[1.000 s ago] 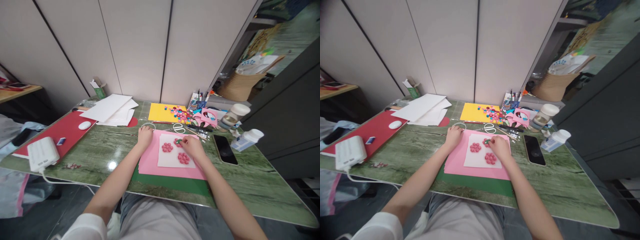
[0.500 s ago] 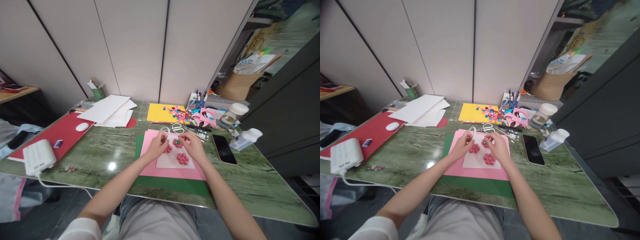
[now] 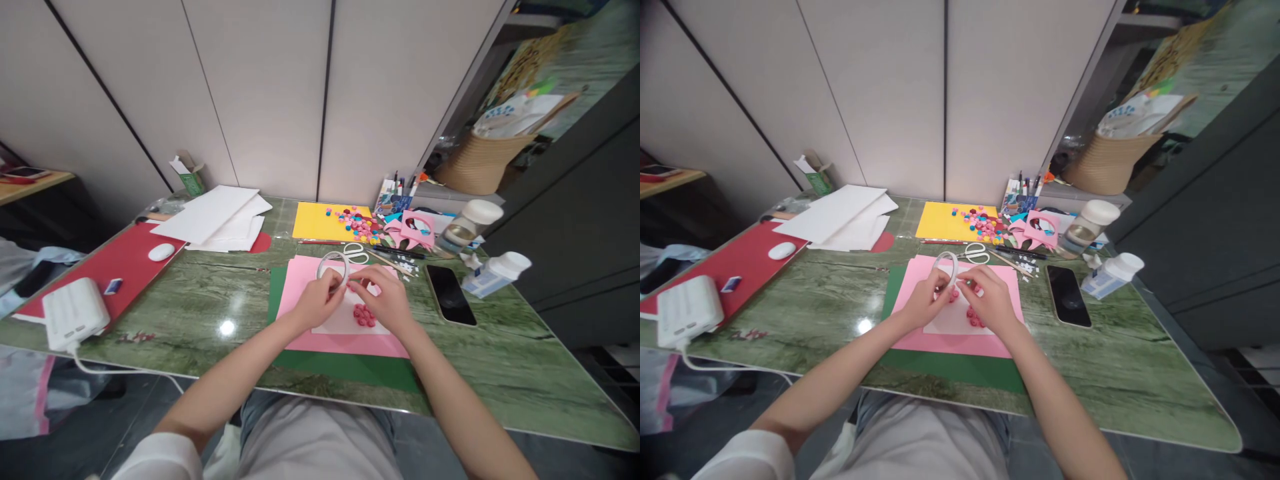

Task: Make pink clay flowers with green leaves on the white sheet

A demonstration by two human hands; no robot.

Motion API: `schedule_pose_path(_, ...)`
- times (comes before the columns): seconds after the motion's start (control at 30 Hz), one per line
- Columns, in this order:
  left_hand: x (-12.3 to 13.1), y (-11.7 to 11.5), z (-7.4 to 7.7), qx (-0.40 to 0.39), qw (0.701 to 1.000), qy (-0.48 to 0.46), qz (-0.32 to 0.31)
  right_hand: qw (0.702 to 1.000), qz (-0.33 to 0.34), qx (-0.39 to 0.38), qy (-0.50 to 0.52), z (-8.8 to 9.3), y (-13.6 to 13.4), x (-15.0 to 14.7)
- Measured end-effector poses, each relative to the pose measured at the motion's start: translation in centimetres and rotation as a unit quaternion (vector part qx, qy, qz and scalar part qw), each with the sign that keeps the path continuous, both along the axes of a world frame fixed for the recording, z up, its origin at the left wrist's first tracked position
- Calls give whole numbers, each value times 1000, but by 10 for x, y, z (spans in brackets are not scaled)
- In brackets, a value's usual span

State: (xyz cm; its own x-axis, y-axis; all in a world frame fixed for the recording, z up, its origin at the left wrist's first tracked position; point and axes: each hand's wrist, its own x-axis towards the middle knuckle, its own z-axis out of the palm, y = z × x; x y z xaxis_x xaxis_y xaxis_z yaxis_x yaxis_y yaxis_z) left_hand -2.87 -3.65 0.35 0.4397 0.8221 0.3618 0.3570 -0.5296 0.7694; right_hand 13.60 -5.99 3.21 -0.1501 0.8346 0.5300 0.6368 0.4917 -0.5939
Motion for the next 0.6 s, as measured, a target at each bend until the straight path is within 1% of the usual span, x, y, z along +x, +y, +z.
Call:
schedule_pose_path(0.2,1,-1,-1,16,1000,17,8,1000,-3,-6,2,0,1,0)
schedule_pose_path(0.3,1,-1,-1,17,1000,16,18,999,-34,4,6,1,0,1)
schedule_pose_path(0.4,1,0,0,10,1000,24,16,997,-65,43,0,-3,2,3)
schedule_pose_path(0.53,1,1,-1,4,999,42,12,989,-52,114,-84,-15,6,5)
schedule_pose_path(0.6,2,2,-3,13,998,60,23,982,-49,129,-131,-19,7,6)
